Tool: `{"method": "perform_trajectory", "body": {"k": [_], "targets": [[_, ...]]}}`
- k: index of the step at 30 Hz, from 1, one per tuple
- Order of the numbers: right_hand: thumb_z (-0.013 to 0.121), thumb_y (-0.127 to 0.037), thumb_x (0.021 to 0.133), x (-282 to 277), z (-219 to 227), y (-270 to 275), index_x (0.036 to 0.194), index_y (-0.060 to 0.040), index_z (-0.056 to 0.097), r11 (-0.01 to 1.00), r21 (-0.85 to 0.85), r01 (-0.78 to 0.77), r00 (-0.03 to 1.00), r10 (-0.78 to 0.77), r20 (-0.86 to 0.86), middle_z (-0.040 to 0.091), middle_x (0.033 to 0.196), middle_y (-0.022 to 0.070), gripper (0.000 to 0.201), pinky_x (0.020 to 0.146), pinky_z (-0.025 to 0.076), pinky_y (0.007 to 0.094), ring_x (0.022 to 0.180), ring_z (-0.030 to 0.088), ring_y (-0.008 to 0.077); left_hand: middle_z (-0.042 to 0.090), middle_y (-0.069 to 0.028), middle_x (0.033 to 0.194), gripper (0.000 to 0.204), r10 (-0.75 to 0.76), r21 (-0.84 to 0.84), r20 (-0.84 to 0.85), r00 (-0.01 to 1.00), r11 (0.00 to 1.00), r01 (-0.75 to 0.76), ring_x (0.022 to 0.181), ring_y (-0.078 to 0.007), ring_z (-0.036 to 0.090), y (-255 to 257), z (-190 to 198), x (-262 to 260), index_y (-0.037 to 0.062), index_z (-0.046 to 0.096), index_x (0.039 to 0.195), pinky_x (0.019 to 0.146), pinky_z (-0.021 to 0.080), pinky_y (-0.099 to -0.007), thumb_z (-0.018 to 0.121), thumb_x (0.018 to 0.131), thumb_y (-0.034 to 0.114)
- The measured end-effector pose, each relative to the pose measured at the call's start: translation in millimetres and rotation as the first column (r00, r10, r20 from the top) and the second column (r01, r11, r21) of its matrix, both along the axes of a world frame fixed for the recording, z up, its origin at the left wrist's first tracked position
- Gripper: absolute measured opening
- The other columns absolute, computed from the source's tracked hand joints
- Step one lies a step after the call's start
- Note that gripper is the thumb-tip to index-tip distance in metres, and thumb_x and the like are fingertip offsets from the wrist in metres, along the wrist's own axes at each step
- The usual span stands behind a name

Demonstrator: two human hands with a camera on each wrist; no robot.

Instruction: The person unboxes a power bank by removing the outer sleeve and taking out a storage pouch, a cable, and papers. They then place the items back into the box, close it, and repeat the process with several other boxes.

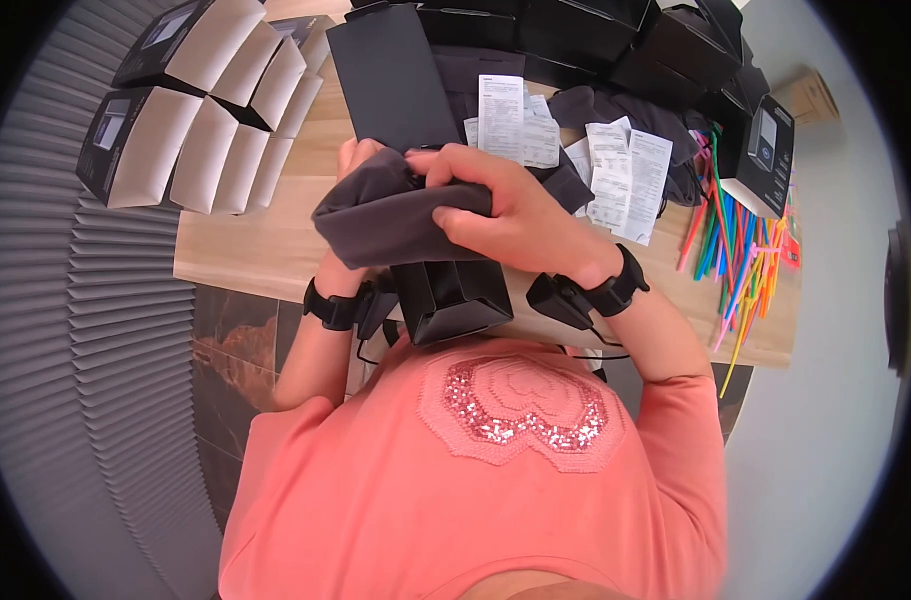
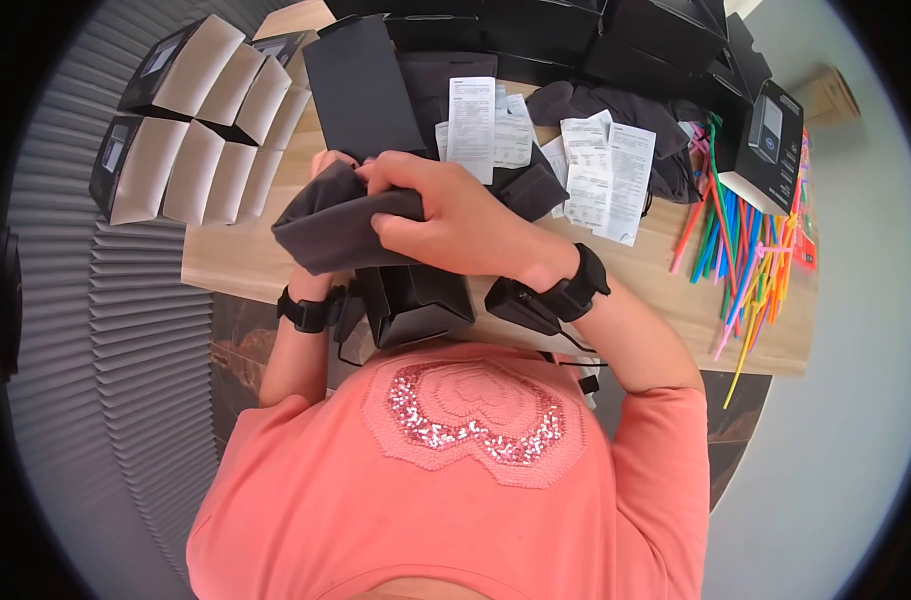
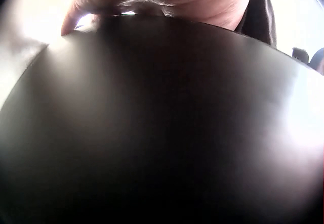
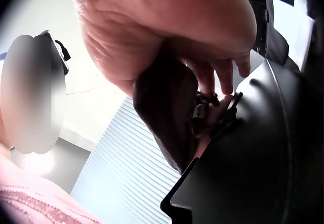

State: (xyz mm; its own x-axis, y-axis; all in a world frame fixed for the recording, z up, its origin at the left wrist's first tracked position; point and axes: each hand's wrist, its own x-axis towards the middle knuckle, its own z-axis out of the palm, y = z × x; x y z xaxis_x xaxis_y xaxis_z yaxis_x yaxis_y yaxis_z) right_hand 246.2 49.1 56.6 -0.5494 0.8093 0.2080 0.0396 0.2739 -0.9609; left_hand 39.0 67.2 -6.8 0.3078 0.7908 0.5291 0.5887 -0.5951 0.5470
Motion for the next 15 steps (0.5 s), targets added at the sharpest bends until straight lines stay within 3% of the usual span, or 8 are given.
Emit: {"method": "perform_trajectory", "body": {"k": [4, 6, 7, 8, 10, 11, 13, 15], "targets": [[0.058, -0.004, 0.085, -3, 9, -3, 0.099, -0.0015, 0.06, 0.993, -0.111, 0.029, 0.994, -0.04, -0.098, 0.064, 0.124, 0.0135, 0.015, 0.097, 0.045, 0.0326, 0.112, 0.058, 0.017, 0.055, -0.0098, 0.092, 0.023, 0.036, 0.072, 0.11, 0.993, 0.996, -0.044, 0.095, -0.0289, 0.05, -2, 0, 5, 0.0049, 0.062, 0.093, 0.081, 0.044, -0.039, 0.073, 0.075, 0.014], [0.058, -0.003, 0.083, -2, 14, -3, 0.099, -0.0013, 0.061, 0.95, -0.27, 0.154, 0.983, -0.176, -0.058, 0.067, 0.109, 0.0089, 0.016, 0.088, 0.047, 0.0289, 0.096, 0.058, 0.012, 0.056, -0.0109, 0.09, 0.022, 0.016, -0.051, 0.274, 0.962, 0.999, -0.002, 0.096, -0.0292, 0.051, -4, 3, 12, 0.0048, 0.062, 0.094, 0.082, 0.045, -0.039, 0.073, 0.077, 0.014], [0.061, -0.005, 0.08, -5, 10, -3, 0.095, 0.0015, 0.06, 0.952, -0.191, 0.24, 0.944, -0.275, -0.182, 0.066, 0.091, 0.0056, 0.016, 0.071, 0.05, 0.0262, 0.08, 0.058, 0.0089, 0.056, -0.0119, 0.089, 0.021, 0.022, -0.164, 0.431, 0.902, 0.985, 0.055, 0.096, -0.0295, 0.051, -4, 4, 13, 0.0046, 0.062, 0.094, 0.083, 0.045, -0.0391, 0.073, 0.079, 0.014], [0.061, -0.005, 0.08, -1, 13, -5, 0.095, 0.0015, 0.06, 0.951, -0.192, 0.244, 0.943, -0.278, -0.181, 0.066, 0.091, 0.0056, 0.016, 0.071, 0.05, 0.0262, 0.08, 0.058, 0.0089, 0.056, -0.0119, 0.089, 0.021, 0.019, -0.165, 0.431, 0.902, 0.985, 0.058, 0.096, -0.0295, 0.051, -2, 1, 9, 0.0046, 0.062, 0.094, 0.083, 0.045, -0.0391, 0.073, 0.079, 0.014], [0.061, -0.003, 0.079, 19, 32, -12, 0.094, -0.0002, 0.06, 0.92, 0.064, 0.387, 0.922, -0.384, -0.055, 0.066, 0.092, 0.0063, 0.016, 0.069, 0.05, 0.0274, 0.078, 0.06, 0.0111, 0.054, -0.0132, 0.092, 0.022, 0.003, -0.089, 0.251, 0.968, 0.996, 0.02, 0.094, -0.0293, 0.052, 2, -5, -2, 0.0024, 0.059, 0.094, 0.083, 0.045, -0.0369, 0.072, 0.084, 0.017], [0.061, -0.003, 0.079, 26, 37, -15, 0.094, -0.0002, 0.06, 0.919, 0.064, 0.39, 0.921, -0.387, -0.052, 0.066, 0.092, 0.0063, 0.016, 0.069, 0.05, 0.0274, 0.078, 0.06, 0.0111, 0.054, -0.0132, 0.092, 0.022, -0.001, -0.089, 0.253, 0.968, 0.996, 0.024, 0.094, -0.0293, 0.052, 3, -5, -2, 0.0024, 0.059, 0.094, 0.083, 0.045, -0.0369, 0.072, 0.084, 0.017], [0.06, 0.0, 0.076, 35, 45, -21, 0.09, -0.001, 0.056, 0.861, 0.369, 0.351, 0.923, -0.384, 0.017, 0.066, 0.095, 0.0103, 0.015, 0.069, 0.05, 0.0295, 0.079, 0.062, 0.0168, 0.05, -0.013, 0.094, 0.028, 0.099, -0.273, 0.436, 0.895, 0.962, 0.026, 0.09, -0.0284, 0.05, 3, -6, 3, 0.0005, 0.054, 0.091, 0.08, 0.044, -0.0348, 0.074, 0.086, 0.02], [0.058, 0.001, 0.073, 27, 43, -21, 0.087, -0.0022, 0.055, 0.869, 0.415, 0.268, 0.937, -0.335, 0.096, 0.065, 0.105, 0.012, 0.015, 0.076, 0.049, 0.0309, 0.087, 0.062, 0.02, 0.048, -0.0123, 0.095, 0.031, 0.081, -0.278, 0.364, 0.928, 0.96, 0.025, 0.089, -0.0278, 0.049, 1, 2, 2, 0.0005, 0.052, 0.091, 0.079, 0.043, -0.0345, 0.075, 0.085, 0.022]]}}
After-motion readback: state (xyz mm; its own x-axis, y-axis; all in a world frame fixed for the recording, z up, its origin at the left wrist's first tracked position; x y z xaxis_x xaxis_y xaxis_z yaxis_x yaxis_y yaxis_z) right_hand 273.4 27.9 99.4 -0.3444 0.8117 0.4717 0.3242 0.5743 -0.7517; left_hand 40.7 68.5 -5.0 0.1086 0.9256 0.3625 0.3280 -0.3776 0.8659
